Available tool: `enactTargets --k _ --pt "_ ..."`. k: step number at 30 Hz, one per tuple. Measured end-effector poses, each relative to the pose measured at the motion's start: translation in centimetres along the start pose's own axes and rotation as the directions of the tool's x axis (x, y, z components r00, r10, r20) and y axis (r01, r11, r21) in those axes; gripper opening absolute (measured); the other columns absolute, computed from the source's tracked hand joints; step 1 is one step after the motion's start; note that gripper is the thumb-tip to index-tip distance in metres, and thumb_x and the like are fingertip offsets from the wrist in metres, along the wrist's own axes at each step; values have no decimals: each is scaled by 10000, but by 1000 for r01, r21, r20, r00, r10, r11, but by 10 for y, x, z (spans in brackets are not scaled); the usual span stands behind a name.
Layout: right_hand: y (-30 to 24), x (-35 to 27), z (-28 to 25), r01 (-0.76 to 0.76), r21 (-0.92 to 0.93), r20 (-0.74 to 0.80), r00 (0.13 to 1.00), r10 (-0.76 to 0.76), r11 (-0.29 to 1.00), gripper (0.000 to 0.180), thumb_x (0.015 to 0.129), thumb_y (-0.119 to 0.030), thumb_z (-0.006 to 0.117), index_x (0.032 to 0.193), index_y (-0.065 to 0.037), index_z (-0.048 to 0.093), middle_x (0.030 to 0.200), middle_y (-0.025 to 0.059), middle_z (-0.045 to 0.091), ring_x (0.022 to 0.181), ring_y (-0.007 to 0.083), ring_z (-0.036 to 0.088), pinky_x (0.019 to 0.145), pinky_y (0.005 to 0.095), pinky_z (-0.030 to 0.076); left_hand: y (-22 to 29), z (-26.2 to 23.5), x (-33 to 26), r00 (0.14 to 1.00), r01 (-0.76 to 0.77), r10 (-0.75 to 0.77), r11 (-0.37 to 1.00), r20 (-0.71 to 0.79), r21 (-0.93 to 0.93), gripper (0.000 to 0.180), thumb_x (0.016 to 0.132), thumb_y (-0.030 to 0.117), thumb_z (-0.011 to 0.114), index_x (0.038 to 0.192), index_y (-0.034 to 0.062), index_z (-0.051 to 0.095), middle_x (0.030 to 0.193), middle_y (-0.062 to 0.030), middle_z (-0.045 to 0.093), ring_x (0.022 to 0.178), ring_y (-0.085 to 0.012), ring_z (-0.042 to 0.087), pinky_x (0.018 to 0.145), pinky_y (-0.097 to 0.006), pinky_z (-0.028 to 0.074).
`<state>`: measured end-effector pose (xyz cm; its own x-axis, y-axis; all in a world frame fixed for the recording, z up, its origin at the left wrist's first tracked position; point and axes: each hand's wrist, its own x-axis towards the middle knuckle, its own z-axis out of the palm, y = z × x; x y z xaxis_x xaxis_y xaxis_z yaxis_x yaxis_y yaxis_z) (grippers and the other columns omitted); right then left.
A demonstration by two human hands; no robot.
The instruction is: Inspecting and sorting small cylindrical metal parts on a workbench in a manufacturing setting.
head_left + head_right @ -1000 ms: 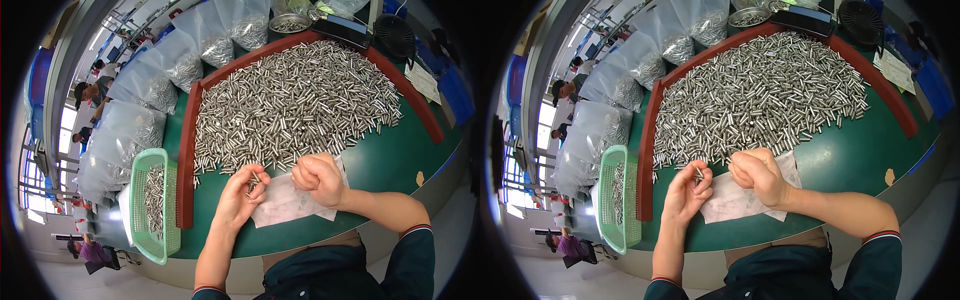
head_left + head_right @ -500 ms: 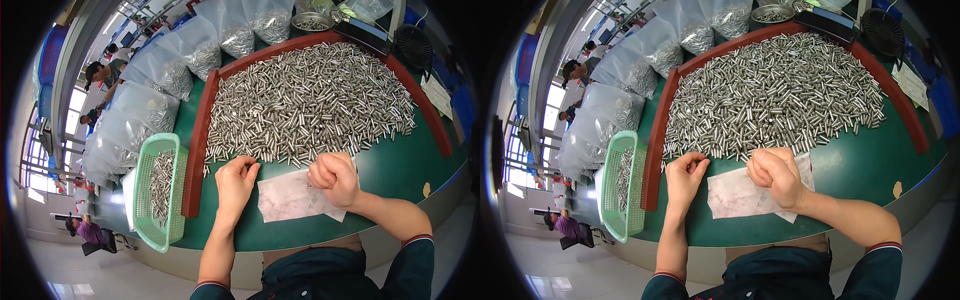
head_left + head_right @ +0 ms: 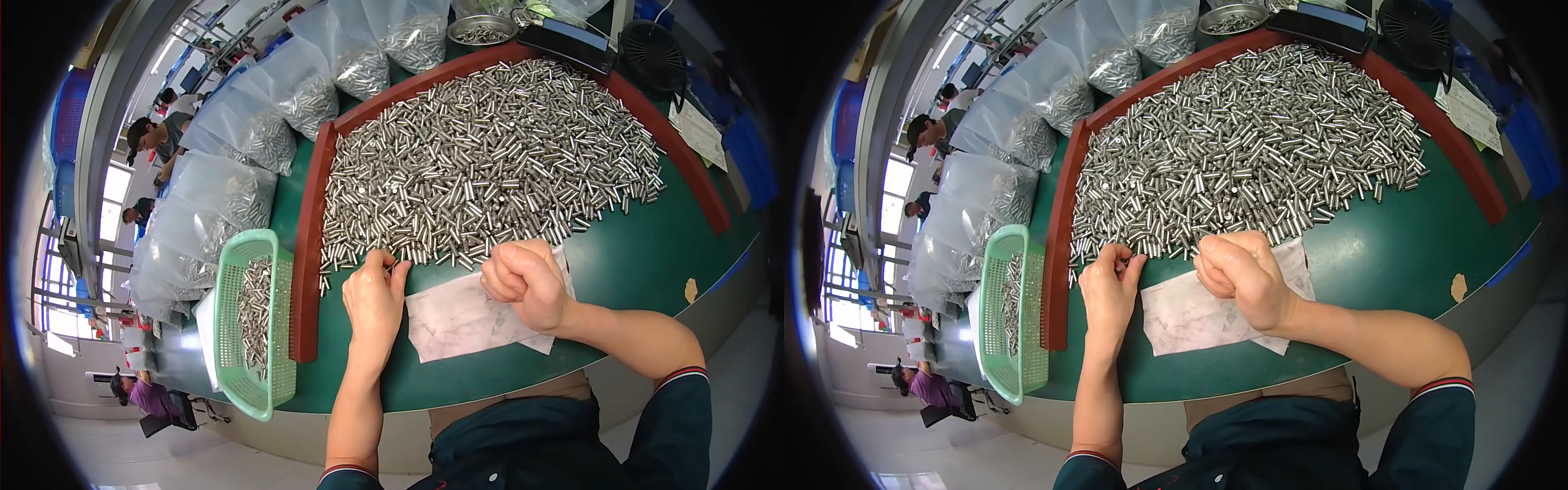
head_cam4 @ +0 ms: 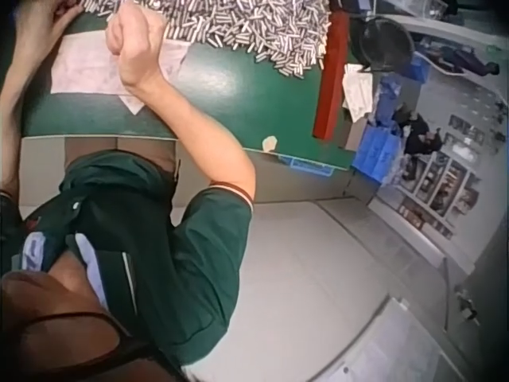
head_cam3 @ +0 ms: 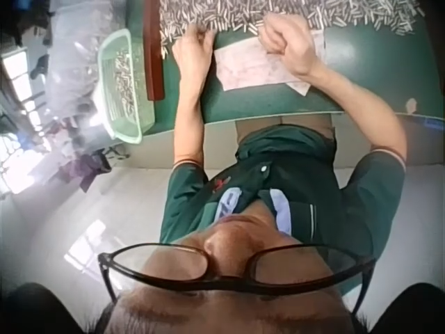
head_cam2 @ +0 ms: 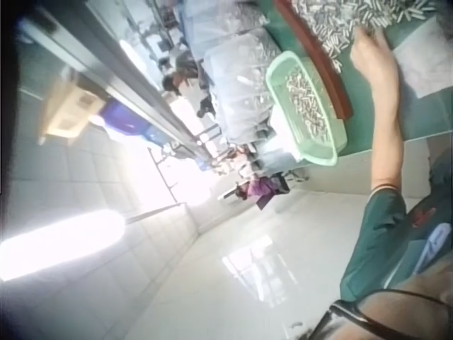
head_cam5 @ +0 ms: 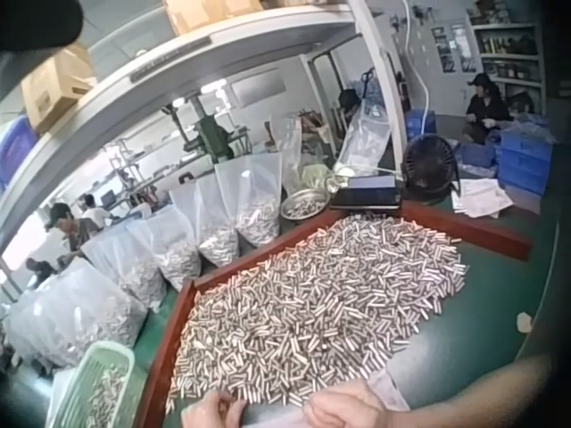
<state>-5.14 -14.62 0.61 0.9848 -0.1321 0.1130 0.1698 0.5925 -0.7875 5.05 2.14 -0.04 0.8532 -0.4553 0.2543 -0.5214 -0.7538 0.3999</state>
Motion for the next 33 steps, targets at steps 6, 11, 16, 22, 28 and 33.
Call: enactTargets --k 6,11,16,22,28,33 --pt "-2 -1 2 -9 -1 0 1000 9 1000 400 850 -200 369 477 -91 274 424 -15 255 400 85 209 410 242 179 2 0 -2 994 -102 101 994 -39 -38 111 710 79 626 693 6 545 515 -113 516 467 -300 513 465 -367 406" --pt "-2 -1 1 -5 -10 -5 1000 5 1000 393 850 -181 363 478 -89 272 428 -14 259 402 86 211 411 244 182 9 -4 -4 997 77 -56 869 58 -488 55 719 15 586 772 3 598 484 17 417 445 -26 385 410 -195 303" --pt "-3 0 1 -23 8 -9 1000 23 1000 380 848 -152 340 480 -86 277 438 -11 253 419 86 213 418 243 193 38 -3 -19 962 4 140 848 232 -531 71 708 13 608 776 -5 620 489 23 418 449 -23 369 403 -183 307" --pt "-3 0 -2 -29 40 -1 1000 29 999 380 856 -144 331 485 -88 272 450 -11 262 430 84 218 423 238 197 45 -1 -23 918 -195 298 914 261 -356 94 667 66 632 738 14 602 483 -59 449 401 -181 434 400 -297 354" --pt "-3 -3 -3 -3 96 -16 1000 4 995 388 854 -165 340 479 -94 267 441 -13 257 421 83 210 412 240 188 44 8 -28 913 -238 344 886 220 -397 74 662 37 637 714 19 588 507 -62 471 415 -179 441 408 -295 358" --pt "0 -2 -4 -8 153 -33 999 13 988 398 850 -187 350 471 -96 267 432 -12 251 408 84 203 404 245 181 44 8 -29 919 -227 329 892 216 -391 59 662 18 634 688 21 582 502 -62 475 416 -180 449 408 -294 362"
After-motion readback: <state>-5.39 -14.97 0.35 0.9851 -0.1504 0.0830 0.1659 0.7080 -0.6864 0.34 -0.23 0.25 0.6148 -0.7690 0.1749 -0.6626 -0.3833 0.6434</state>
